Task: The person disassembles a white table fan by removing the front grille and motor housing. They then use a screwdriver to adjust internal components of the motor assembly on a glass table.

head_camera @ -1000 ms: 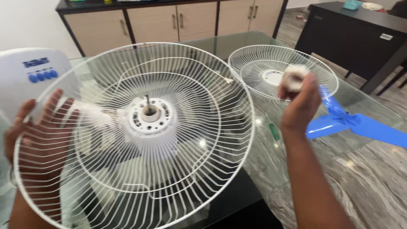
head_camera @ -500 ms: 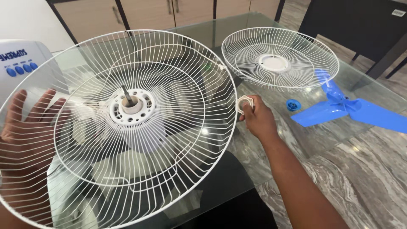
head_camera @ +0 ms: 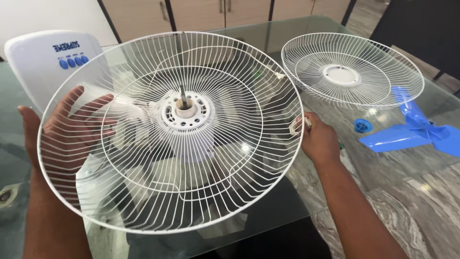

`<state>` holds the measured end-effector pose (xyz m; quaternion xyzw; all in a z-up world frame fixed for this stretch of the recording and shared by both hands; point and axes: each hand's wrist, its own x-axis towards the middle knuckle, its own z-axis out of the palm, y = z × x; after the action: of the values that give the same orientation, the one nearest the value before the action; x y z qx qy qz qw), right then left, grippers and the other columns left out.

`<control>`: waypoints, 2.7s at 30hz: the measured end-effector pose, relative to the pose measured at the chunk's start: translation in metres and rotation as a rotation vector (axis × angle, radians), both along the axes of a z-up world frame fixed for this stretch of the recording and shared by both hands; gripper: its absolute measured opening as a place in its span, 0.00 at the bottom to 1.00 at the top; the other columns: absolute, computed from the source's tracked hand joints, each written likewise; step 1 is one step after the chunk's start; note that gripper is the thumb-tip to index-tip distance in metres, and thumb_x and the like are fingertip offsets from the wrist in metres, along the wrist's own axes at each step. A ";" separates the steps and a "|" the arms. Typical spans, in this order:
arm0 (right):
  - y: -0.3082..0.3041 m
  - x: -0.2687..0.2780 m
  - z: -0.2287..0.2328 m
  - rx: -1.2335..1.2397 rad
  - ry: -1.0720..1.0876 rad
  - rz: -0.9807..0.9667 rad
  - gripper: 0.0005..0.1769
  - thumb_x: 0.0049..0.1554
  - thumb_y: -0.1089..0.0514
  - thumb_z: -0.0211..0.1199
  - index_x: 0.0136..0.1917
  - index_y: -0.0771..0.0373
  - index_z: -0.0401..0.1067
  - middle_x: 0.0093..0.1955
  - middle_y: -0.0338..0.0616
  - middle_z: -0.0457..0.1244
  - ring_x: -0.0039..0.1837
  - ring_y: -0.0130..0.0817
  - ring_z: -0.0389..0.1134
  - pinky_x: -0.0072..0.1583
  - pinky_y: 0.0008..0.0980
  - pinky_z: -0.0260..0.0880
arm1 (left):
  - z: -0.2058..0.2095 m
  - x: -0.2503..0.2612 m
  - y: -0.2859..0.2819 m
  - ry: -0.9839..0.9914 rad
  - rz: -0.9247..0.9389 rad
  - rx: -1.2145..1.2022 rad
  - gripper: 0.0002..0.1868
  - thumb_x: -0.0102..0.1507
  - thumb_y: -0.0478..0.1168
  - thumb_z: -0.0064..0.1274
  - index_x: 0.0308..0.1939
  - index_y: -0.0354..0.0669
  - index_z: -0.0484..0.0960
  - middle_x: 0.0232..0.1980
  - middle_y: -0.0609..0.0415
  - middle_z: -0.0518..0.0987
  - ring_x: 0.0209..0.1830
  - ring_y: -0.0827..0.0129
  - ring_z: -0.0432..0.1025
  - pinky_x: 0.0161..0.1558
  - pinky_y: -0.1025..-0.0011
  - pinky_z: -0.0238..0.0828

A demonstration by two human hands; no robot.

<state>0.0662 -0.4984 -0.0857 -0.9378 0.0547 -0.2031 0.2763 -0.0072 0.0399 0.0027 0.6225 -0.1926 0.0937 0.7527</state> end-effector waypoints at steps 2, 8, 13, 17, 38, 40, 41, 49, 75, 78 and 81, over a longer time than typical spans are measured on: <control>0.001 -0.002 0.003 -0.032 -0.005 -0.012 0.21 0.60 0.43 0.63 0.64 0.50 0.73 0.37 0.56 0.69 0.43 0.57 0.72 0.48 0.55 0.70 | -0.003 0.000 0.004 0.022 -0.041 -0.022 0.53 0.65 0.79 0.29 0.80 0.43 0.55 0.80 0.18 0.55 0.66 0.33 0.62 0.62 0.34 0.61; 0.002 -0.006 0.007 -0.178 -0.035 -0.107 0.27 0.63 0.36 0.60 0.65 0.55 0.72 0.36 0.59 0.69 0.43 0.60 0.71 0.47 0.56 0.71 | -0.014 0.009 0.022 0.081 -0.226 -0.147 0.52 0.67 0.77 0.30 0.83 0.44 0.55 0.78 0.10 0.56 0.62 0.33 0.68 0.60 0.34 0.64; 0.006 -0.012 0.012 -0.138 -0.078 -0.133 0.28 0.63 0.39 0.61 0.66 0.58 0.70 0.32 0.54 0.69 0.41 0.57 0.72 0.46 0.54 0.71 | -0.026 0.008 0.029 0.108 -0.525 -0.382 0.46 0.76 0.69 0.33 0.83 0.35 0.59 0.70 0.02 0.61 0.50 0.34 0.77 0.57 0.35 0.72; 0.010 -0.016 0.017 -0.112 -0.158 -0.030 0.25 0.62 0.43 0.62 0.66 0.59 0.68 0.32 0.50 0.69 0.39 0.56 0.72 0.44 0.53 0.70 | -0.017 0.005 0.021 0.163 -0.357 -0.311 0.46 0.72 0.68 0.35 0.83 0.37 0.63 0.68 0.05 0.65 0.44 0.40 0.77 0.50 0.49 0.74; 0.044 -0.037 0.029 0.022 -0.205 0.227 0.19 0.59 0.49 0.63 0.63 0.52 0.73 0.42 0.51 0.71 0.43 0.47 0.74 0.45 0.42 0.72 | 0.000 0.003 0.006 0.194 -0.356 -0.402 0.38 0.68 0.58 0.37 0.74 0.35 0.68 0.60 0.04 0.70 0.38 0.39 0.79 0.48 0.48 0.79; 0.043 -0.036 0.027 0.018 -0.217 0.242 0.18 0.59 0.50 0.63 0.63 0.52 0.73 0.46 0.51 0.71 0.46 0.48 0.73 0.47 0.41 0.72 | -0.002 0.005 0.006 0.182 -0.394 -0.430 0.38 0.68 0.59 0.37 0.74 0.34 0.68 0.60 0.03 0.69 0.37 0.37 0.80 0.45 0.51 0.80; 0.042 -0.036 0.025 0.022 -0.211 0.246 0.18 0.60 0.50 0.64 0.62 0.53 0.74 0.48 0.51 0.71 0.48 0.48 0.73 0.48 0.41 0.72 | -0.003 0.005 0.006 0.177 -0.375 -0.423 0.39 0.68 0.59 0.37 0.74 0.34 0.68 0.59 0.04 0.69 0.36 0.38 0.80 0.44 0.50 0.80; 0.019 -0.006 -0.011 -0.136 -0.416 0.428 0.17 0.59 0.55 0.64 0.61 0.58 0.73 0.55 0.43 0.71 0.54 0.39 0.73 0.54 0.38 0.73 | -0.012 0.014 0.013 0.092 -0.615 -0.622 0.42 0.68 0.60 0.38 0.78 0.33 0.63 0.63 0.07 0.68 0.42 0.34 0.81 0.45 0.44 0.81; 0.021 -0.008 -0.009 -0.026 -0.065 0.243 0.25 0.60 0.45 0.58 0.69 0.49 0.70 0.30 0.48 0.63 0.33 0.46 0.66 0.40 0.47 0.67 | -0.018 -0.013 0.059 -0.416 -0.081 -0.861 0.43 0.65 0.65 0.44 0.72 0.34 0.67 0.64 0.12 0.70 0.39 0.43 0.79 0.38 0.55 0.81; -0.014 0.038 -0.061 -0.189 -0.139 0.263 0.15 0.62 0.44 0.61 0.56 0.52 0.75 0.47 0.41 0.67 0.32 0.39 0.70 0.41 0.41 0.70 | -0.018 -0.014 0.068 -0.493 0.117 -0.930 0.43 0.63 0.66 0.45 0.69 0.33 0.68 0.63 0.17 0.70 0.50 0.39 0.78 0.43 0.52 0.80; -0.029 0.094 -0.111 -0.015 -0.466 0.519 0.20 0.70 0.47 0.63 0.38 0.57 0.68 0.37 0.35 0.62 0.32 0.24 0.63 0.49 0.30 0.70 | -0.012 -0.019 0.075 -0.568 0.156 -1.036 0.47 0.63 0.65 0.47 0.72 0.28 0.65 0.65 0.20 0.71 0.54 0.40 0.74 0.51 0.50 0.78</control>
<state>0.1606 -0.5275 -0.1969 -0.8508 -0.2516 -0.3352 0.3169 -0.0257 0.1148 -0.0095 0.1372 -0.2692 0.3935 0.8682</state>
